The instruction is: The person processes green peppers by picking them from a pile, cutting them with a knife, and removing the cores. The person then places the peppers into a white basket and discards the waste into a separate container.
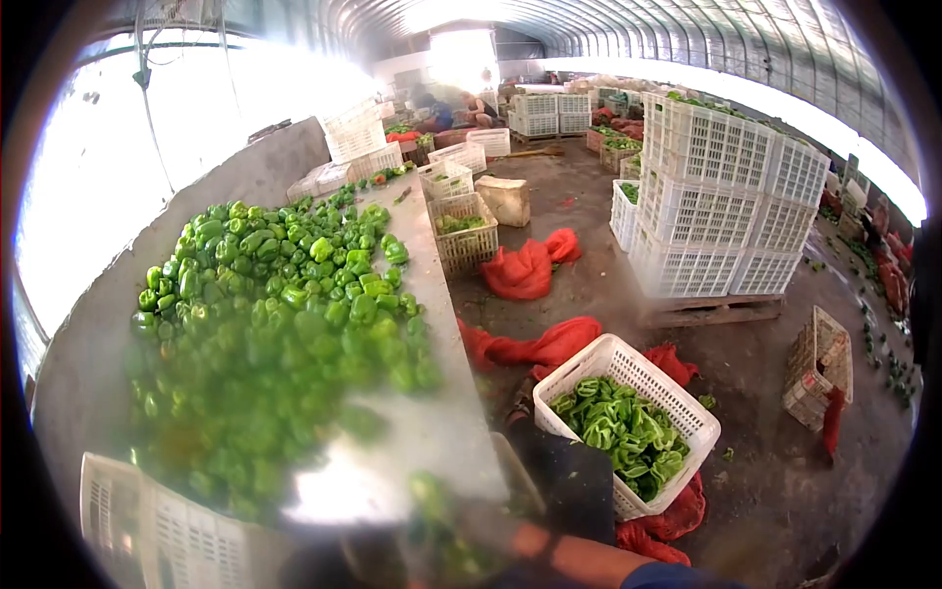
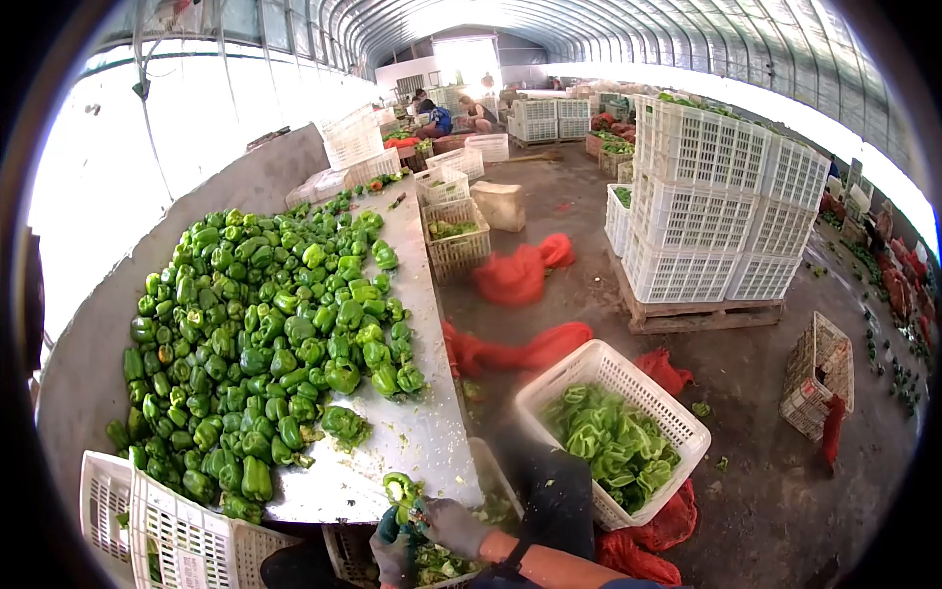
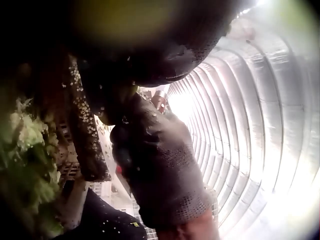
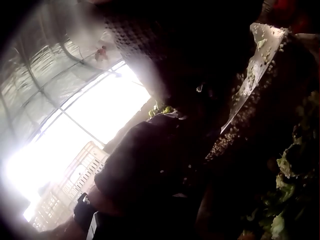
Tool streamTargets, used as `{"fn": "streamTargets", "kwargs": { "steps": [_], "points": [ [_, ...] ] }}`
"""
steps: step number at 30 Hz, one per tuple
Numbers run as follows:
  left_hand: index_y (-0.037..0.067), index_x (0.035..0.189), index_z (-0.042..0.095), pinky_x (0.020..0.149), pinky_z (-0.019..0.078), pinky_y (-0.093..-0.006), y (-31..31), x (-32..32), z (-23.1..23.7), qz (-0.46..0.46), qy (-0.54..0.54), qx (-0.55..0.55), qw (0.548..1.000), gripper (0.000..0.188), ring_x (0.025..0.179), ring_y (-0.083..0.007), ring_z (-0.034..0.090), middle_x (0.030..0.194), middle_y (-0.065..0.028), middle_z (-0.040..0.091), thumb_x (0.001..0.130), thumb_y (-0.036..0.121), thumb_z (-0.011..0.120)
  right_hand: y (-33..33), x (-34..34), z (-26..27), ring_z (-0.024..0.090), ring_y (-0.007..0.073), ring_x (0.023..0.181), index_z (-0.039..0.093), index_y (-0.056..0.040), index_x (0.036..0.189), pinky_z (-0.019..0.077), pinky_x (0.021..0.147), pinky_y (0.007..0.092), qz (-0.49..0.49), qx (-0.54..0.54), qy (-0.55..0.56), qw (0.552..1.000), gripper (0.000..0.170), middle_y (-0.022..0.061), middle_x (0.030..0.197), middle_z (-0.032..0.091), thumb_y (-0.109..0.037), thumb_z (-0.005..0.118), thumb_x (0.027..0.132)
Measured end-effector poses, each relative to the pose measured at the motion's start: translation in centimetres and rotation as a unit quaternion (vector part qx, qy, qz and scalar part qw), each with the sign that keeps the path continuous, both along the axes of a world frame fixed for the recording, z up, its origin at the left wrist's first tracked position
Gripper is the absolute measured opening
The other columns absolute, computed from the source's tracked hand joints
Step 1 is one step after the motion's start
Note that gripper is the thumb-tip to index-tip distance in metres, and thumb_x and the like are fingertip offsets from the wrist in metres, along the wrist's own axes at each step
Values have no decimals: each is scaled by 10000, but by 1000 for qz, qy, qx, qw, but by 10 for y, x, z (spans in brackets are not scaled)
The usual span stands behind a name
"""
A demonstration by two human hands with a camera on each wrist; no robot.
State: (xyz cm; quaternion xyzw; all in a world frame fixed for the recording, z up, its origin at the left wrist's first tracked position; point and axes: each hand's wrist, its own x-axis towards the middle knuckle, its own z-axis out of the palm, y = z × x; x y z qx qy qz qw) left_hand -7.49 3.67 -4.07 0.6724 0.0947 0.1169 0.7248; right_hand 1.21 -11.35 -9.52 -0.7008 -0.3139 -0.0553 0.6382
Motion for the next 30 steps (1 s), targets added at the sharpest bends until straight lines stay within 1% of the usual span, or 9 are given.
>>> {"fn": "streamTargets", "kwargs": {
  "steps": [4, 6, 9, 11, 16, 22, 24, 28, 30],
  "points": [
    [-113, 1409, 623, 1008, 579, -341, -15, 1, 39, -5, 14, 52, 999, 431, 1109, -202, 722, 1263, -150, 753, 979, -86, 622, 0, 9, -23, 696, 494, 893, 576, 72, 1303, 560, 829, 567, 35, -57, 58, 996, 483, 304, 983, 714, -233, 677, 943],
    [-113, 1395, 633, 997, 582, -340, -13, 2, 31, -1, 27, 68, 997, 434, 1098, -200, 722, 1247, -150, 756, 962, -83, 622, -20, 1, 64, 687, 514, 904, 573, 64, 1301, 553, 827, 573, 68, -227, 118, 964, 499, 308, 973, 711, -261, 694, 942],
    [-109, 1366, 655, 966, 590, -340, -16, 0, 39, -1, 49, 82, 995, 439, 1077, -198, 724, 1212, -151, 763, 929, -73, 631, -26, -7, 99, 679, 526, 914, 593, 55, 1260, 545, 828, 574, 47, -234, 134, 962, 476, 317, 974, 705, -290, 699, 950],
    [-105, 1352, 667, 946, 595, -341, -17, 0, 42, -4, 57, 81, 995, 442, 1065, -197, 725, 1192, -151, 766, 912, -65, 640, -17, -10, 55, 679, 525, 915, 610, 42, 1233, 542, 828, 574, 16, -202, 134, 970, 462, 316, 971, 704, -309, 710, 949],
    [-92, 1313, 698, 863, 598, -339, -17, -2, 41, -3, 30, 159, 987, 436, 973, -180, 721, 1093, -152, 776, 883, -25, 674, -35, -14, 86, 680, 523, 915, 642, 22, 1180, 542, 829, 570, 22, -203, 80, 976, 444, 315, 957, 703, -344, 737, 946],
    [-56, 1277, 730, 808, 580, -373, -26, -3, 49, 4, 41, 243, 969, 421, 872, -203, 715, 1009, -148, 774, 866, 28, 698, -26, -19, 46, 682, 529, 884, 652, 22, 1096, 547, 805, 565, -78, -213, 48, 973, 402, 314, 935, 706, -334, 750, 938],
    [-51, 1269, 735, 820, 580, -376, -28, -3, 47, 4, 37, 242, 970, 413, 880, -215, 720, 1020, -155, 777, 866, 31, 697, -31, -28, 72, 687, 520, 891, 652, 18, 1067, 544, 801, 568, -103, -219, 125, 962, 396, 308, 930, 710, -348, 746, 947],
    [-54, 1253, 738, 856, 580, -362, -31, -2, 47, -1, 66, 195, 979, 391, 940, -209, 728, 1072, -163, 789, 872, 24, 689, -28, -30, 55, 697, 495, 892, 651, 19, 1069, 552, 804, 552, -113, -230, 123, 959, 409, 287, 935, 713, -366, 738, 963],
    [-60, 1271, 727, 867, 580, -351, -33, -1, 41, 1, 49, 196, 979, 390, 960, -197, 720, 1092, -156, 789, 891, 9, 672, -30, -31, 58, 707, 455, 891, 657, 14, 1097, 563, 803, 532, -110, -283, 46, 952, 411, 249, 938, 718, -369, 731, 968]
  ]
}}
